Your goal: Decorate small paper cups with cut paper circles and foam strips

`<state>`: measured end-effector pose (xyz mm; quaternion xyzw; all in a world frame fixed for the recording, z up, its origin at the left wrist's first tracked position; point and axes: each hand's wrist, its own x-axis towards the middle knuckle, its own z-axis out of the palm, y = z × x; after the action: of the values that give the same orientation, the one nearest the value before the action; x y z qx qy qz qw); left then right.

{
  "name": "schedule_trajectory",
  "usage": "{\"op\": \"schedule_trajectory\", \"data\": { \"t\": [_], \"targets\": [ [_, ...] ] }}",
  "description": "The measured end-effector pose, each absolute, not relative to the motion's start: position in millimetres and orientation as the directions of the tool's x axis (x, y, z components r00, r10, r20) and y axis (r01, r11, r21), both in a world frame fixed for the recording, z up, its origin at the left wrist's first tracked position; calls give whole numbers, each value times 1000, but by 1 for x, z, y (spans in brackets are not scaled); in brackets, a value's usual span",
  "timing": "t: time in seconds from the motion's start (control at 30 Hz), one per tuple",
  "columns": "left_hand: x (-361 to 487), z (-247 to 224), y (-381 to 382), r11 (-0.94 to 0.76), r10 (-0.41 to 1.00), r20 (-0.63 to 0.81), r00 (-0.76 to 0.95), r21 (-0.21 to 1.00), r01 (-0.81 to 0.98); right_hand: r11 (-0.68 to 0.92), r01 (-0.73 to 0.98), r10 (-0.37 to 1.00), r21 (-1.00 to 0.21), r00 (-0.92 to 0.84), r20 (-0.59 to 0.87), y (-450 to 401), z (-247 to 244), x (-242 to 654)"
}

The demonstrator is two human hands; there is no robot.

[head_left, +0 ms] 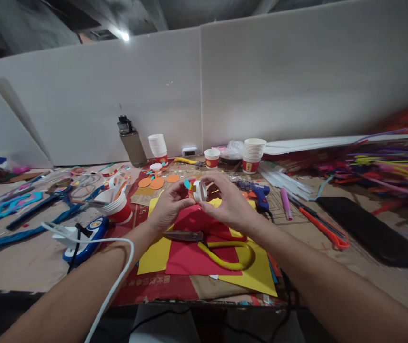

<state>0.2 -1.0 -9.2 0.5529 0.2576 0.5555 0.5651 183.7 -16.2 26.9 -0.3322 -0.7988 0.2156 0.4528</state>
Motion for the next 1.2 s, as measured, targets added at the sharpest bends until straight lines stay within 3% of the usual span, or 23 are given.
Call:
{"op": "schedule_trajectory", "data": {
  "t": [0.37,0.67,0.97,1.2],
  "targets": [
    [4,-4,-7,-81,906,260,333,880,-467,729,346,685,-591,-380,622,-15,29,185],
    [3,-5,-7,-43,899,230,372,894,-447,514,256,837,-819,-357,414,-10,29,188],
    [1,-7,-4,63,899,165,406,868,-493,493,113,824,-863,-377,422,-8,27,191],
    [3,-12,-2,-43,924,196,328,906,-421,393,106,901,-913,-245,359,-6,28,189]
  ]
}}
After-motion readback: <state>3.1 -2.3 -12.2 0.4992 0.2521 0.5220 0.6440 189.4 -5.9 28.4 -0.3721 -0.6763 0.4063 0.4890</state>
